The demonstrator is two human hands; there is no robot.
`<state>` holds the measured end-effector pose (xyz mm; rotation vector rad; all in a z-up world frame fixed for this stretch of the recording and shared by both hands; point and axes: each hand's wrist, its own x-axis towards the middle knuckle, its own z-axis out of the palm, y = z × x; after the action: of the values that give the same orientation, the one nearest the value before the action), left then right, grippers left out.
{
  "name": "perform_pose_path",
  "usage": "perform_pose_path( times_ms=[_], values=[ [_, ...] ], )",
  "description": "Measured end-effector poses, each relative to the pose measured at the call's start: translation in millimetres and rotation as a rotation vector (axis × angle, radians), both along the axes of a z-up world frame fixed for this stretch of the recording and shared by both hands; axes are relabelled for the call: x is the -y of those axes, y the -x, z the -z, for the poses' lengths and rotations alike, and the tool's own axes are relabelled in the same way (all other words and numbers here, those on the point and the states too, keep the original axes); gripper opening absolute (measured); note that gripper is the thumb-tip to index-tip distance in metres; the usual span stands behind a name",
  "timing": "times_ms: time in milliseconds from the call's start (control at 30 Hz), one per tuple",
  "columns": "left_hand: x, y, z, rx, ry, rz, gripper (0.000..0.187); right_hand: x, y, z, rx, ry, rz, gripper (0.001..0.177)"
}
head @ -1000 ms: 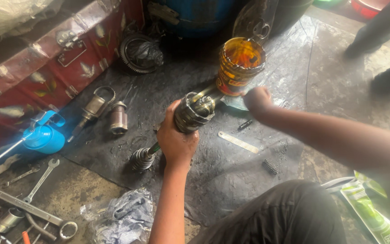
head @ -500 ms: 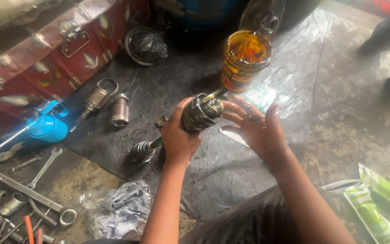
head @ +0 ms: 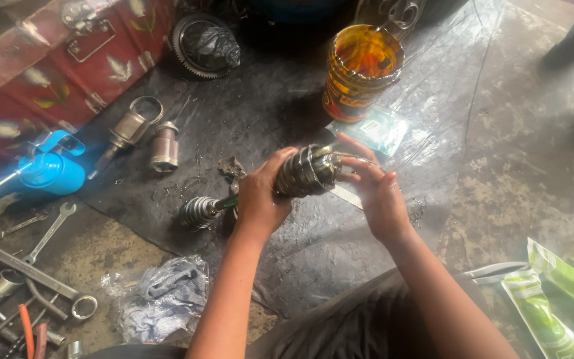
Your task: The person applies grease to a CV joint assembly by hand and using a small application tool, working over a cloth spread on the floor.
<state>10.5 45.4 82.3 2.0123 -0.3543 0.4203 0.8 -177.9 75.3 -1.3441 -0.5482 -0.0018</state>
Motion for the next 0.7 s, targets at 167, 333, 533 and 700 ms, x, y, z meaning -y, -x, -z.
perform_pose_path(
  times_ms=[167,333,533,700],
  values=[
    [-3.5,1.1,1.6,-0.037,-0.039,0.049,0.066,1.2,-0.9,-5.5,-0.005,0.012,0.023,0.066],
    [1.7,2.5,1.7,-0.057,-0.047,0.021,0.063,-5.7,6.2,-7.1,-0.093,0.099,0.109,0.046],
    [5.3,6.0,-0.4,-0.070,-0.034,-0.003,0.063,-17.6,7.8,-1.1,-0.299,-0.014,0.090,0.052],
    [6.0,5.3,4.3,-0.028,-0.104,-0.020,0.064,-11.9,7.4,-6.2,-0.145,0.114,0.066,0.046]
  ],
)
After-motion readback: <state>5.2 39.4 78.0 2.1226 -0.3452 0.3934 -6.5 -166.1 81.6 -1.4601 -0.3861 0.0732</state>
